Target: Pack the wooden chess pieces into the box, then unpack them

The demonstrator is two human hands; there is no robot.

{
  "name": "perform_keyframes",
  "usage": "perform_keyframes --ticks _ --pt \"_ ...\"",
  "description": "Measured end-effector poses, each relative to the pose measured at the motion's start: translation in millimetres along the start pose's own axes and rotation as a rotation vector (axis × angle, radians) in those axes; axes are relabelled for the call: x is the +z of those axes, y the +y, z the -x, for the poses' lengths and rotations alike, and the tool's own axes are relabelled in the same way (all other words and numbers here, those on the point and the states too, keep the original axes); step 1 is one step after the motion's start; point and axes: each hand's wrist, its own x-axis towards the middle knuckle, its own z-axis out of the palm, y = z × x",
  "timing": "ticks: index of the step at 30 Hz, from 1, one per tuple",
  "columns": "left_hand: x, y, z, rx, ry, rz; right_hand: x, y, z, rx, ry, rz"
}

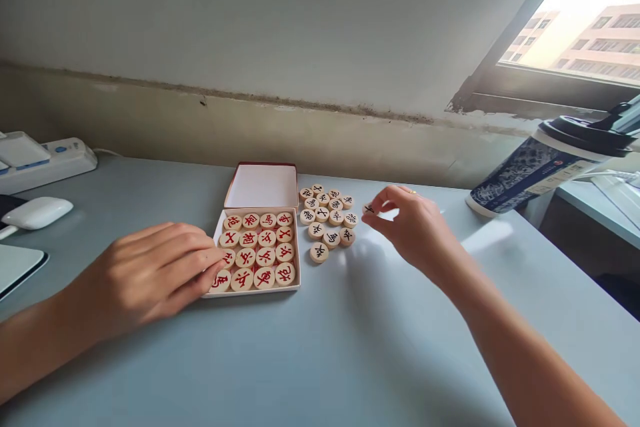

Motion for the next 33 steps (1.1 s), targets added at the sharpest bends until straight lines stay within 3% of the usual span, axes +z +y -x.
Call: perform_keyframes --ticks 4,12,15,18,21,22,27,29,33 --pt "5.3 -10 5 0.002 -0.057 -0.003 -6 27 -19 0.077 -0.231 0.010" --pt "11.1 -18 6 -0.101 -0.035 -0.004 -1 18 -8 -0.015 -0.350 -0.066" --pt "14.9 -22 7 -0.134 -0.056 -0.022 -6 18 -7 -0.060 -0.327 -0.069" --pt "18.3 -25 9 -0.139 -0.074 -0.023 -8 12 -1 -0.133 -0.176 -0.044" --pt "20.1 -26 10 -0.139 -0.083 -0.015 -1 -5 15 -0.292 -0.091 -0.042" --pt "20.5 -26 11 -0.140 -0.083 -0.010 3 -13 22 -0.418 -0.085 -0.055" --pt "22.5 -28 11 -0.159 -0.100 0.003 29 -43 63 -0.830 -0.246 -0.069" --pt "23.0 -29 12 -0.172 -0.110 0.005 37 -48 74 -0.905 -0.259 -0.016" --pt "23.6 -28 12 -0.191 -0.126 0.011 44 -51 81 -0.910 -0.191 0.098"
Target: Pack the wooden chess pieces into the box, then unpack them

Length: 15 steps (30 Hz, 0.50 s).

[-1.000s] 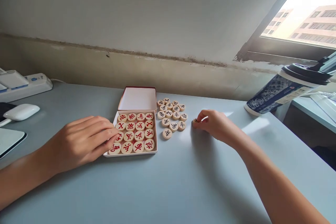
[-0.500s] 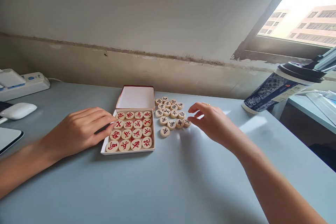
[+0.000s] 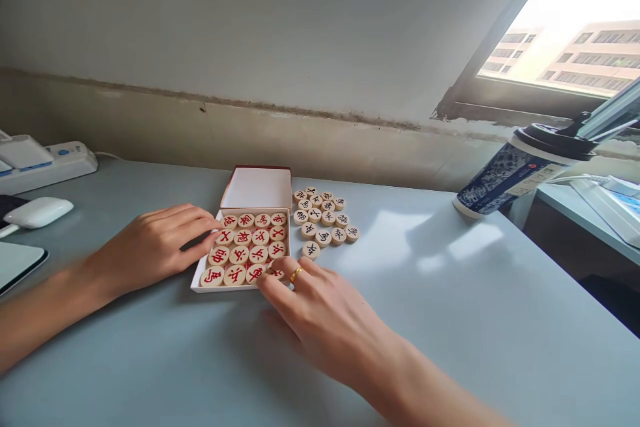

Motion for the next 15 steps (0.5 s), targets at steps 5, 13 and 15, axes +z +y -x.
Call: perform_keyframes --ticks 5,13,15 --pt "1.1 1.7 -0.6 -0.012 -0.006 0.000 -0.3 -0.4 -0.3 0.062 0.001 0.058" --pt "0.3 2.3 -2.0 -0.014 -0.024 0.008 -0.8 -0.8 0.0 0.070 -0.038 0.073" --pt "0.2 2.2 -1.8 -0.018 -0.032 0.011 -1.6 1.5 0.1 0.040 -0.041 0.068"
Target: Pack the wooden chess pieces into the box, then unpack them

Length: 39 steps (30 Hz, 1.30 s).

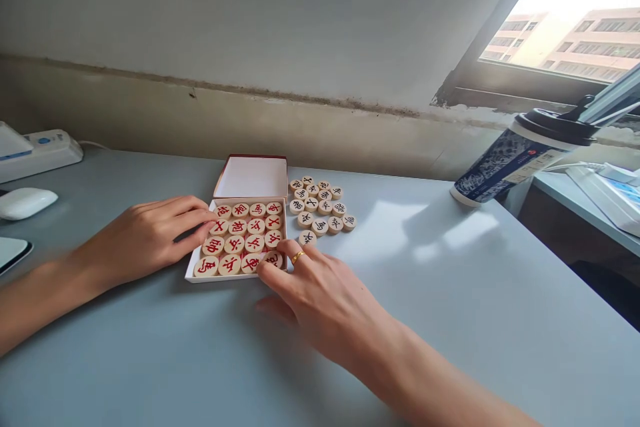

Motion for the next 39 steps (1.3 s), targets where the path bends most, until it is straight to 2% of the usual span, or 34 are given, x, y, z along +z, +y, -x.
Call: perform_keyframes --ticks 12,23,33,37,39 --pt "3.2 -2 3 -0.023 -0.023 0.012 1 7 2 -0.037 -0.065 -0.054" --pt "4.4 -2 2 -0.032 -0.039 0.022 3 7 1 -0.034 -0.043 -0.092" --pt "3.4 -1 2 -0.124 -0.101 0.091 -3 3 -2 0.002 0.016 0.020" --pt "3.9 -1 1 -0.140 -0.105 0.117 -15 -15 6 0.036 0.116 0.199" --pt "4.3 -1 2 -0.147 -0.109 0.131 -16 -33 19 -0.006 0.062 0.148"
